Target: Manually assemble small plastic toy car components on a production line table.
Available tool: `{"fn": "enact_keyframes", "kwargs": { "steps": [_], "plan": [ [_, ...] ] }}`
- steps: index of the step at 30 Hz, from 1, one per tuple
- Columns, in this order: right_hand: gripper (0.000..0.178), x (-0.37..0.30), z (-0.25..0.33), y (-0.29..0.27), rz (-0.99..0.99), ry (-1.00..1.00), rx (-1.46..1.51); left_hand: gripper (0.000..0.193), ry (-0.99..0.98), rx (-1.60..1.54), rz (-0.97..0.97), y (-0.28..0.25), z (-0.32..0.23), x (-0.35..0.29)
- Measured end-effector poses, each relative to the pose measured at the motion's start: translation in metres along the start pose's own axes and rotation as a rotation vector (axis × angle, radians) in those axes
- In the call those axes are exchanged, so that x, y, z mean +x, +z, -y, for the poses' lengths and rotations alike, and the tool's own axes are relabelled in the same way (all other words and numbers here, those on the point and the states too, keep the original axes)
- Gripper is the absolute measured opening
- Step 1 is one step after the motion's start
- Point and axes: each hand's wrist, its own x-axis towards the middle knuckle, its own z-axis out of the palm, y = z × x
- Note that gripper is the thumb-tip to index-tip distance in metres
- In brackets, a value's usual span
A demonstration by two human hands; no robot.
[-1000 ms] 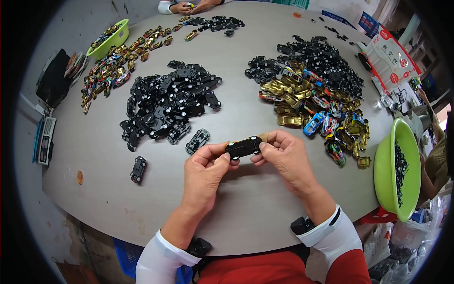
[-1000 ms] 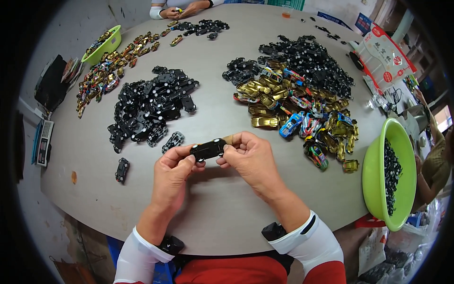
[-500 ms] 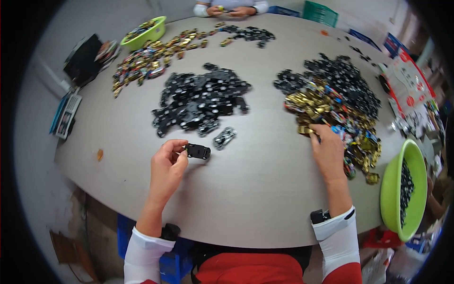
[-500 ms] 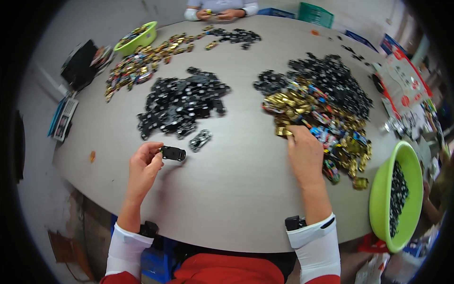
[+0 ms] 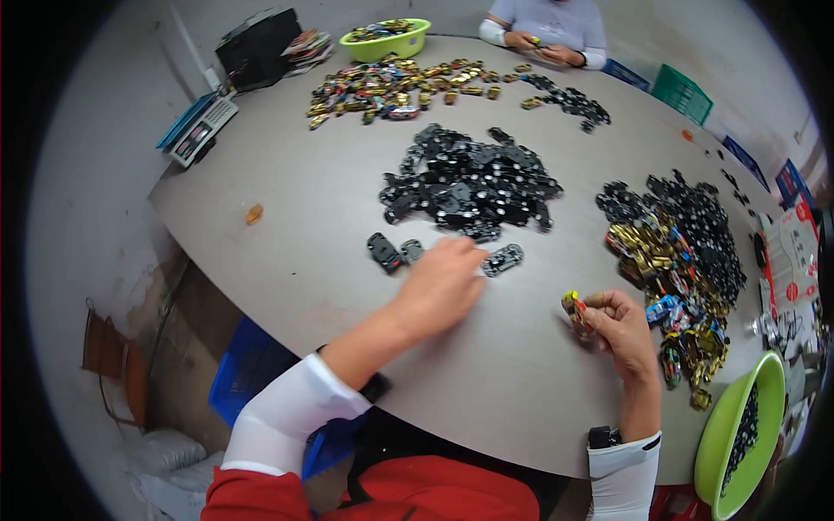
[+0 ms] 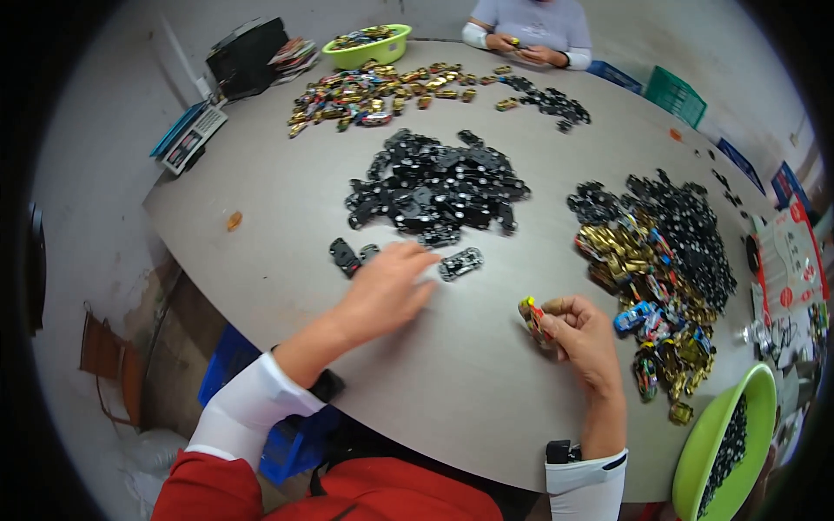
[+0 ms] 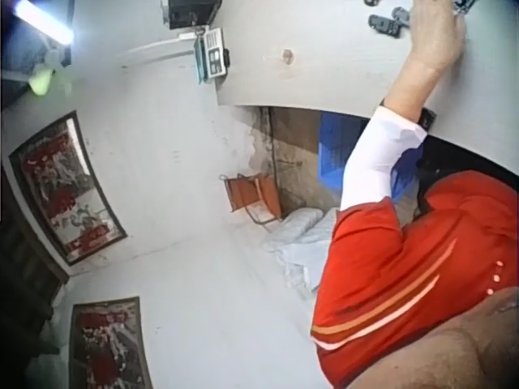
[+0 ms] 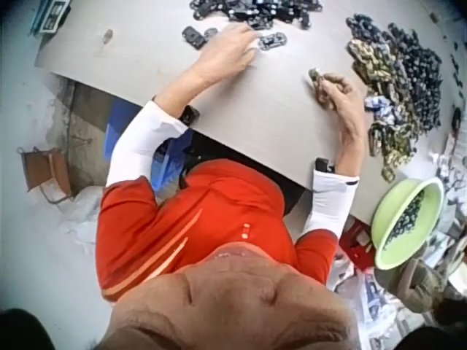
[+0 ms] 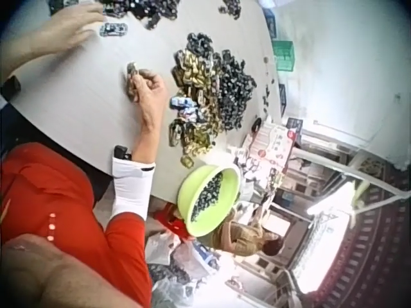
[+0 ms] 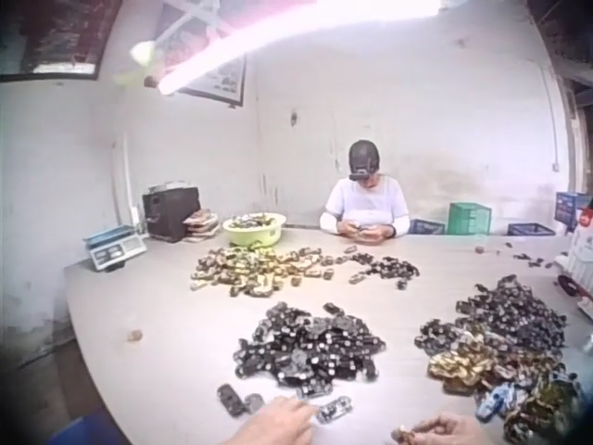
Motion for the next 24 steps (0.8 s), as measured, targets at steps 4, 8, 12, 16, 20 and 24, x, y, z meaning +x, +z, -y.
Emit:
{"fn": "enact_keyframes", "kwargs": {
  "steps": [4,8,12,16,20,24],
  "plan": [
    [0.013,0.004,-0.009,-0.002,0.074,0.062,-0.027,0.025,0.005,0.173,0.042,0.032,-0.007,0.027],
    [0.015,0.008,-0.024,-0.008,-0.139,-0.191,-0.401,0.023,-0.035,0.190,0.120,0.048,-0.008,0.042],
    [0.024,0.003,-0.019,0.001,-0.258,-0.383,-0.501,0.039,-0.093,0.096,0.057,0.051,-0.007,0.043],
    [0.032,-0.009,-0.006,0.012,-0.079,-0.457,-0.783,0.037,-0.077,-0.095,0.036,0.046,-0.003,0.036],
    [0.032,-0.013,-0.011,0.013,-0.130,-0.454,-0.857,0.033,-0.115,-0.281,0.081,0.039,-0.020,0.040],
    [0.031,-0.013,-0.007,0.011,-0.174,-0.431,-0.783,0.033,-0.153,-0.361,0.148,0.033,-0.034,0.046]
  ]
}}
